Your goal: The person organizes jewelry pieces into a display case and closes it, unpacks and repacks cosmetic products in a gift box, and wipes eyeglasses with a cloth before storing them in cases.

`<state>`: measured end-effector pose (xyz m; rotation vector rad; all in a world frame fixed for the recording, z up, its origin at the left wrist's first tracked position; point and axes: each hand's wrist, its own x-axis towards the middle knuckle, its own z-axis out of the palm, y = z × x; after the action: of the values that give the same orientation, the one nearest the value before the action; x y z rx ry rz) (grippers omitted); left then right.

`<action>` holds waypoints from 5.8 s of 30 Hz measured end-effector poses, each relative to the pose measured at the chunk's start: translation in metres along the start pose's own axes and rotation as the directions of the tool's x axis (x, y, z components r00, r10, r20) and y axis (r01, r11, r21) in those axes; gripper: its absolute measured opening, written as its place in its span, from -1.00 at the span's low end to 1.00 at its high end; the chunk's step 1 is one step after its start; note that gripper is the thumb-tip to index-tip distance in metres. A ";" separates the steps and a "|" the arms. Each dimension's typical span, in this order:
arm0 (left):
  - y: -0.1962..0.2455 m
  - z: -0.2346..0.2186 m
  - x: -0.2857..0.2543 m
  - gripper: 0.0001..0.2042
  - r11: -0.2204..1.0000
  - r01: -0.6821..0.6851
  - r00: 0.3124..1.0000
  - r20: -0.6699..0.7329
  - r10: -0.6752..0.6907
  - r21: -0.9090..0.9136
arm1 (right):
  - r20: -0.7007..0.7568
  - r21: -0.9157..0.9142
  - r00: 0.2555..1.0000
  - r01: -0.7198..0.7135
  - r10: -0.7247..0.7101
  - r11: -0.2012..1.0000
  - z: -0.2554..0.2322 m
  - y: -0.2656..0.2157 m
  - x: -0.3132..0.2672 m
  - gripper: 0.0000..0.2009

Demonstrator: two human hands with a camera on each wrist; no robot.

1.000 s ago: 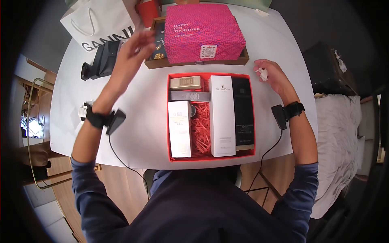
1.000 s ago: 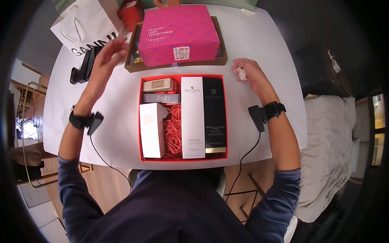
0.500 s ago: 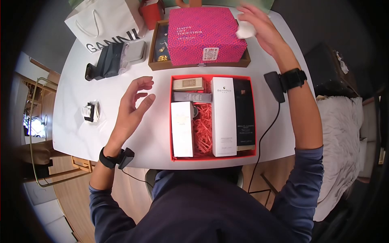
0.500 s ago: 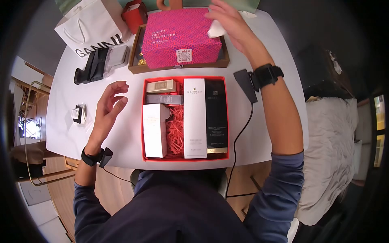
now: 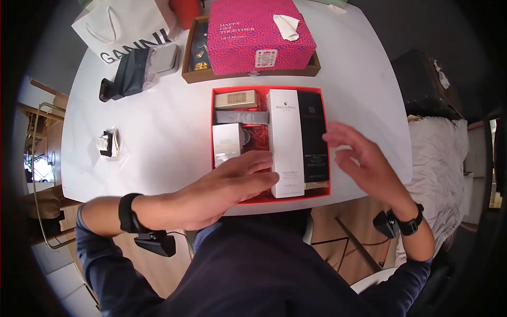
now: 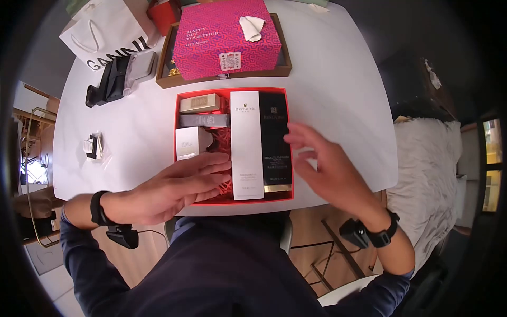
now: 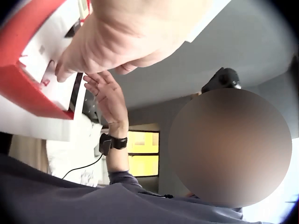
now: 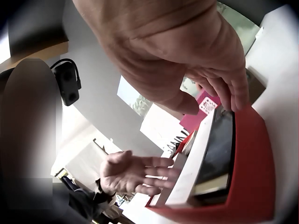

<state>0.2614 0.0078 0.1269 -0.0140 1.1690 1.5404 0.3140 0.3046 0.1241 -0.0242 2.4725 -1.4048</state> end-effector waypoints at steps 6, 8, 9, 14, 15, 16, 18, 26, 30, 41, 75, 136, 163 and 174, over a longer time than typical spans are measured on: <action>-0.002 -0.001 0.031 -0.48 0.995 0.065 0.997 -0.048 -0.061 0.080 | -0.036 0.140 0.999 0.013 -0.008 0.990 0.011 0.006 -0.012 -0.44; -0.004 0.000 0.034 -0.49 0.992 0.089 0.994 -0.070 -0.083 0.093 | -0.060 0.286 0.997 -0.031 0.050 0.958 0.015 0.013 -0.010 -0.44; -0.006 0.000 0.036 -0.49 0.993 0.072 0.996 -0.061 -0.067 0.093 | -0.058 0.284 0.997 -0.027 0.046 0.958 0.014 0.011 -0.010 -0.44; -0.015 -0.004 0.042 -0.44 0.992 0.047 0.998 -0.044 -0.042 0.119 | -0.044 -0.114 0.999 -0.003 -0.002 0.993 0.023 0.000 -0.019 -0.43; -0.015 -0.003 0.042 -0.42 0.996 0.014 0.997 -0.078 -0.007 0.089 | -0.045 -0.113 0.999 -0.004 -0.001 0.994 0.023 0.003 -0.018 -0.43; -0.016 -0.002 0.041 -0.39 0.998 -0.021 0.993 -0.113 0.028 0.061 | -0.080 0.019 0.997 0.024 -0.022 1.000 0.022 0.009 -0.015 -0.41; -0.017 -0.001 0.040 -0.39 0.998 -0.027 0.992 -0.119 0.035 0.065 | -0.118 0.149 0.992 0.058 -0.040 0.987 0.025 0.016 -0.015 -0.40; -0.022 -0.010 0.040 -0.49 0.990 -0.069 0.990 -0.112 0.083 0.120 | -0.140 0.255 0.989 0.088 -0.054 0.963 0.034 0.013 -0.018 -0.38; -0.025 -0.012 0.059 -0.61 0.996 -0.047 0.987 -0.152 0.059 0.079 | -0.133 0.347 0.987 -0.042 0.094 0.937 0.030 0.016 -0.012 -0.36; -0.015 -0.008 0.058 -0.54 0.994 -0.072 0.995 -0.082 0.065 -0.085 | -0.071 0.593 0.962 -0.171 0.263 0.787 0.020 -0.001 -0.014 -0.34; 0.079 0.021 0.086 -0.59 0.824 -0.497 0.865 0.084 0.494 0.273 | -0.560 0.589 0.828 0.416 -0.021 0.693 -0.008 -0.014 0.024 -0.48; 0.010 -0.076 -0.025 -0.77 -0.959 -0.154 0.327 0.928 0.177 0.237 | 0.097 -0.657 0.763 0.531 -0.639 0.535 0.103 -0.028 0.146 -0.53; 0.060 -0.056 -0.001 -0.29 0.812 -0.554 0.832 0.157 0.532 0.182 | -0.299 -0.489 0.827 0.295 -0.475 0.821 -0.001 -0.023 0.067 -0.49; 0.087 -0.124 -0.021 -0.46 0.753 -0.373 0.722 -0.341 0.602 0.542 | -0.533 -0.586 0.728 0.050 -0.431 0.808 -0.030 0.037 0.073 -0.42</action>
<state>0.1344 -0.0776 0.1321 0.2454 2.0663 1.7576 0.2410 0.3375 0.0896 0.0079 3.5183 -0.8057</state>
